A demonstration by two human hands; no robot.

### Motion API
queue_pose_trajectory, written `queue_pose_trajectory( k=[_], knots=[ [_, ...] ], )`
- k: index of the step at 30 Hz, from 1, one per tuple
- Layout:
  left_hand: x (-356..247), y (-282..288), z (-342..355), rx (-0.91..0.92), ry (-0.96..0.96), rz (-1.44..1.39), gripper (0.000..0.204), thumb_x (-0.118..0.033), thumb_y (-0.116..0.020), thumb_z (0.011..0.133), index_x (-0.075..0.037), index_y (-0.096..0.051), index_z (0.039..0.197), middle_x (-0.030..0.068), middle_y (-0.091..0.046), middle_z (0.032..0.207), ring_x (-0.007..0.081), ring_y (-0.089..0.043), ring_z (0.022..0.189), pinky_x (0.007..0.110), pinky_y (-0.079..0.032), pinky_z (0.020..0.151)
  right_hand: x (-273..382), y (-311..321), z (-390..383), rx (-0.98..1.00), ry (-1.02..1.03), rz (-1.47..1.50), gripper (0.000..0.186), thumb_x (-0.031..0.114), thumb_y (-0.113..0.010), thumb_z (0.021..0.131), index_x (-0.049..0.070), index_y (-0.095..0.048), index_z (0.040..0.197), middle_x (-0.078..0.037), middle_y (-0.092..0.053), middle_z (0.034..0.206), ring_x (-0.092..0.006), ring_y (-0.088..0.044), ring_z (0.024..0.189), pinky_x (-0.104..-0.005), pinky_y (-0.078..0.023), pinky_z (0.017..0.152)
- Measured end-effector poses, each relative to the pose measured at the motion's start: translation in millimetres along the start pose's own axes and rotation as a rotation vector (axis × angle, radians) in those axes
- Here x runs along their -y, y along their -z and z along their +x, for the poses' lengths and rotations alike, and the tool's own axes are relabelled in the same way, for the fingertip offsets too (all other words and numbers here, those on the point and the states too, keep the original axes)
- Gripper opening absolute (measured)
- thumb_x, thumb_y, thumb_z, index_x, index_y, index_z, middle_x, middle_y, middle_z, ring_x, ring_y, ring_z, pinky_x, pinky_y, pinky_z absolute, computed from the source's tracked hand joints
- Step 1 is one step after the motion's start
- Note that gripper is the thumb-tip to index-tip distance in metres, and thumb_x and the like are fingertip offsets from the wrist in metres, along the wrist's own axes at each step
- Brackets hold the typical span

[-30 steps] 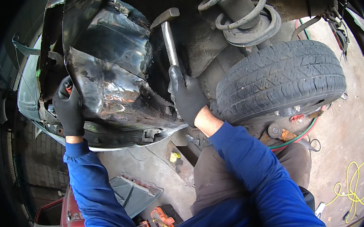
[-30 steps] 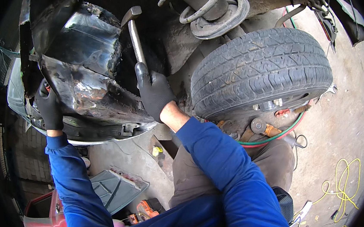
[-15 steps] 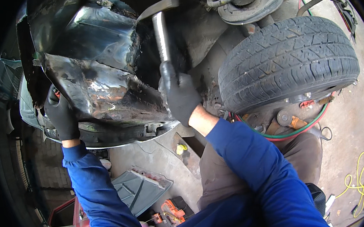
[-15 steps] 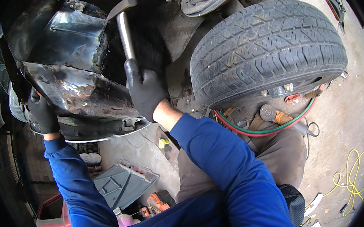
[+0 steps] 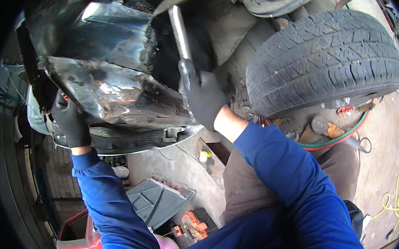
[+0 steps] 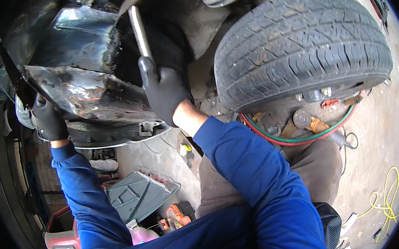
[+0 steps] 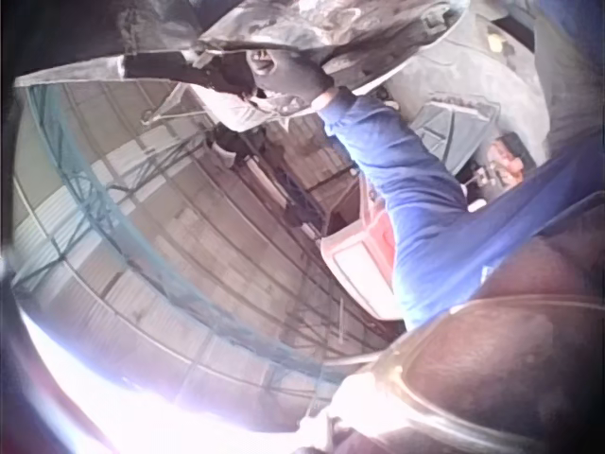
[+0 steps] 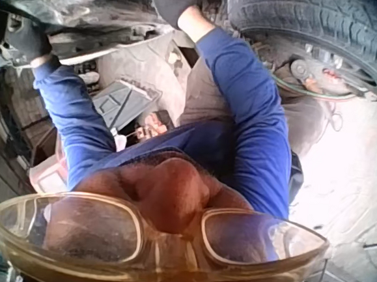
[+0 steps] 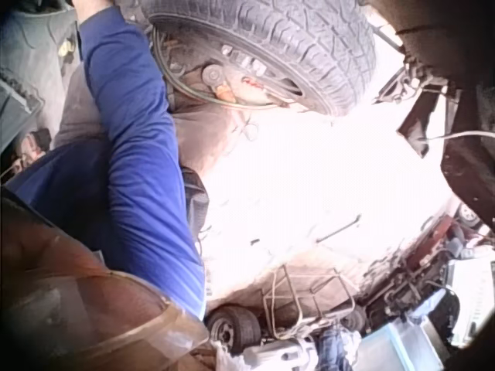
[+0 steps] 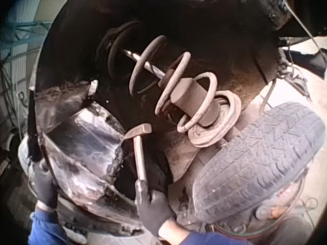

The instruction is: The person works on a damaged car wheel well, using a hammer to shape the metal and a blowtorch to heat it. They repeatedly heat and hammer the area to straighten the panel.

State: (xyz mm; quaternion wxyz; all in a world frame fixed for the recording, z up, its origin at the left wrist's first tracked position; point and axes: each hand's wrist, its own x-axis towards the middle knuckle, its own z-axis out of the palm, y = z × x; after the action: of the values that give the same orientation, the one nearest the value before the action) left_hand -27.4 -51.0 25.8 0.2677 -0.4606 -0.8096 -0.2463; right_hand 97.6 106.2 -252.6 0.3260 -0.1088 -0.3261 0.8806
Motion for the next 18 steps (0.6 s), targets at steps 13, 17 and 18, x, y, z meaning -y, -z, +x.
queue_pose_trajectory(
  k=[13, 17, 18],
  knots=[
    [-9.9, -11.7, -2.2, -0.021, -0.045, -0.104, 0.024, -0.013, -0.074, 0.102, 0.004, -0.077, 0.119, -0.0012, -0.075, 0.1, 0.0059, -0.063, 0.087, 0.025, -0.052, 0.079, 24.0, 7.1, 3.9, 0.038, -0.185, -0.081, 0.069, 0.071, -0.051, 0.109, 0.01, -0.06, 0.078, 0.002, -0.055, 0.064, -0.0104, -0.053, 0.055, -0.0322, -0.044, 0.053],
    [-22.2, -14.6, -5.3, -0.064, -0.034, -0.035, 0.02, -0.016, -0.077, 0.102, 0.002, -0.079, 0.112, 0.0006, -0.076, 0.094, 0.0059, -0.065, 0.087, 0.025, -0.053, 0.079, 33.0, 11.5, 2.2, 0.045, -0.127, -0.204, 0.069, 0.07, -0.049, 0.111, 0.01, -0.063, 0.079, 0.001, -0.055, 0.064, -0.0107, -0.053, 0.055, -0.0328, -0.044, 0.054],
    [-24.3, -15.3, -6.0, -0.072, -0.053, -0.036, 0.021, -0.017, -0.078, 0.102, 0.002, -0.079, 0.111, 0.0008, -0.076, 0.094, 0.0061, -0.066, 0.086, 0.026, -0.053, 0.079, 35.1, 12.9, 1.5, 0.018, -0.126, -0.267, 0.069, 0.069, -0.048, 0.111, 0.01, -0.063, 0.08, 0.001, -0.055, 0.064, -0.0107, -0.052, 0.055, -0.0327, -0.043, 0.054]
  ],
)
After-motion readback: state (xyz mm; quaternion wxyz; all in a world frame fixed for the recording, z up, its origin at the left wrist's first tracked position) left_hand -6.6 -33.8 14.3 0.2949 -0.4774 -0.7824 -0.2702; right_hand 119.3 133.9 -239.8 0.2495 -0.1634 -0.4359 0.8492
